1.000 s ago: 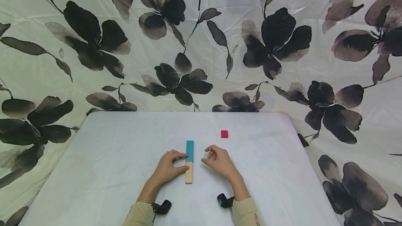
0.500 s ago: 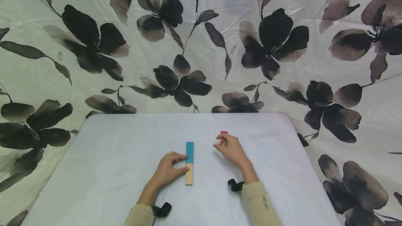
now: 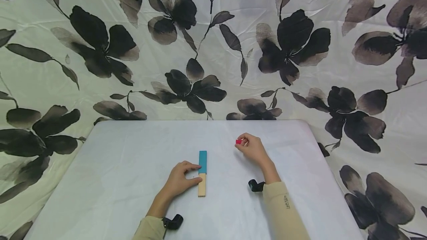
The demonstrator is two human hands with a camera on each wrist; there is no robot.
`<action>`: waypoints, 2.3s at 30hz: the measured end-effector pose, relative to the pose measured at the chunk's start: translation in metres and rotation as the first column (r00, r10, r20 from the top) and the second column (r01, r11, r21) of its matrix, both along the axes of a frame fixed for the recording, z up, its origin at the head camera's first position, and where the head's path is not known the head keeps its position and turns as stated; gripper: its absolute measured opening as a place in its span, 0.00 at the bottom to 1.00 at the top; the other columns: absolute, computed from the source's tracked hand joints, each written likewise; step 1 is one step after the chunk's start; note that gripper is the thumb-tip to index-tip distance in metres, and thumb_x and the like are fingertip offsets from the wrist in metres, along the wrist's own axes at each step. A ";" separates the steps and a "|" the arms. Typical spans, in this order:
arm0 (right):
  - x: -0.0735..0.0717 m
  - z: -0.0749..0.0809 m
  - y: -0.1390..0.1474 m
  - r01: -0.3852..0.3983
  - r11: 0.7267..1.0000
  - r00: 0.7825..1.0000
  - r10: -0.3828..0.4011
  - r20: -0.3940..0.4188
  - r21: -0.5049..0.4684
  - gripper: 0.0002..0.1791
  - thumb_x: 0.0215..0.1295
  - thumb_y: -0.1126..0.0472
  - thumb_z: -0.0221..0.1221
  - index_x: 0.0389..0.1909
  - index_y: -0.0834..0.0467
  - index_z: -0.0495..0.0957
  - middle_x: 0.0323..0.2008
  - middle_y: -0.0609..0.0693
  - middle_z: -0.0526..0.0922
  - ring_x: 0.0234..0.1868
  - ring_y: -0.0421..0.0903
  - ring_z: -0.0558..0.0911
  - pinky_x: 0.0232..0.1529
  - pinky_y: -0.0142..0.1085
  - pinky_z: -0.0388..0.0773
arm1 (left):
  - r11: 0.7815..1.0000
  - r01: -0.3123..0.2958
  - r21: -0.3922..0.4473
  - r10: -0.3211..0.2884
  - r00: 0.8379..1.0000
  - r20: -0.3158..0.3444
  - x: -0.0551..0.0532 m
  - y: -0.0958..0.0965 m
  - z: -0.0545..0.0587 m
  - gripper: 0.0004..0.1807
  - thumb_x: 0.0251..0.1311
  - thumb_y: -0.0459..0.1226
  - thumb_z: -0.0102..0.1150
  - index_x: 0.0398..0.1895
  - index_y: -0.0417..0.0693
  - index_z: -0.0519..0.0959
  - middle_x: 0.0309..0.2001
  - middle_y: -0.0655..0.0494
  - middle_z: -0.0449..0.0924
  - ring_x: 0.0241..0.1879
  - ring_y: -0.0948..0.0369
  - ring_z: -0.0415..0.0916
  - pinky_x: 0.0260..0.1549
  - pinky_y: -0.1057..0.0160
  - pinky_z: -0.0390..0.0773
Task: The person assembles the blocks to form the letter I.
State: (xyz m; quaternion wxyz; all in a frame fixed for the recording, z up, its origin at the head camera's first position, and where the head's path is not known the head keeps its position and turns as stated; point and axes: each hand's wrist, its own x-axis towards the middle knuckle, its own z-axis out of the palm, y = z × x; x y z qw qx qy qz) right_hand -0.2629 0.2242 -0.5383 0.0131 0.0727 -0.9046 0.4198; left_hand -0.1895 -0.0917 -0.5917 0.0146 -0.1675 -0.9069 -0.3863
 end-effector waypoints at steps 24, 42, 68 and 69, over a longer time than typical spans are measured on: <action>-0.013 -0.017 0.018 0.022 1.000 0.998 -0.021 0.063 -0.012 0.16 0.60 0.58 0.67 0.46 0.62 0.79 0.30 0.51 0.77 0.31 0.47 0.73 0.33 0.39 0.72 | 1.000 0.004 0.016 -0.004 1.000 0.001 0.000 0.000 -0.001 0.22 0.47 0.52 0.74 0.48 0.63 0.85 0.40 0.68 0.76 0.38 0.66 0.68 0.38 0.61 0.69; -0.016 -0.029 0.017 0.023 0.999 0.996 -0.021 0.085 -0.024 0.17 0.59 0.60 0.68 0.47 0.61 0.79 0.30 0.50 0.78 0.31 0.46 0.74 0.33 0.37 0.72 | 1.000 -0.002 0.009 0.002 1.000 -0.004 0.001 -0.002 -0.002 0.22 0.48 0.53 0.74 0.48 0.63 0.85 0.41 0.68 0.77 0.39 0.66 0.70 0.39 0.60 0.70; -0.017 -0.029 0.013 0.035 0.999 0.996 -0.037 0.080 0.023 0.19 0.57 0.61 0.69 0.49 0.62 0.79 0.30 0.50 0.77 0.32 0.47 0.73 0.37 0.40 0.70 | 1.000 0.006 0.004 -0.006 1.000 -0.014 0.000 -0.002 -0.002 0.22 0.49 0.53 0.73 0.49 0.64 0.85 0.40 0.67 0.76 0.38 0.66 0.68 0.37 0.62 0.69; -0.017 -0.029 0.013 0.040 0.999 0.996 -0.042 0.080 0.027 0.19 0.57 0.60 0.69 0.49 0.62 0.79 0.30 0.50 0.77 0.32 0.47 0.73 0.37 0.40 0.70 | 1.000 0.005 0.003 -0.005 1.000 -0.012 0.000 -0.002 -0.002 0.22 0.49 0.53 0.73 0.49 0.64 0.85 0.40 0.67 0.76 0.38 0.66 0.68 0.37 0.62 0.69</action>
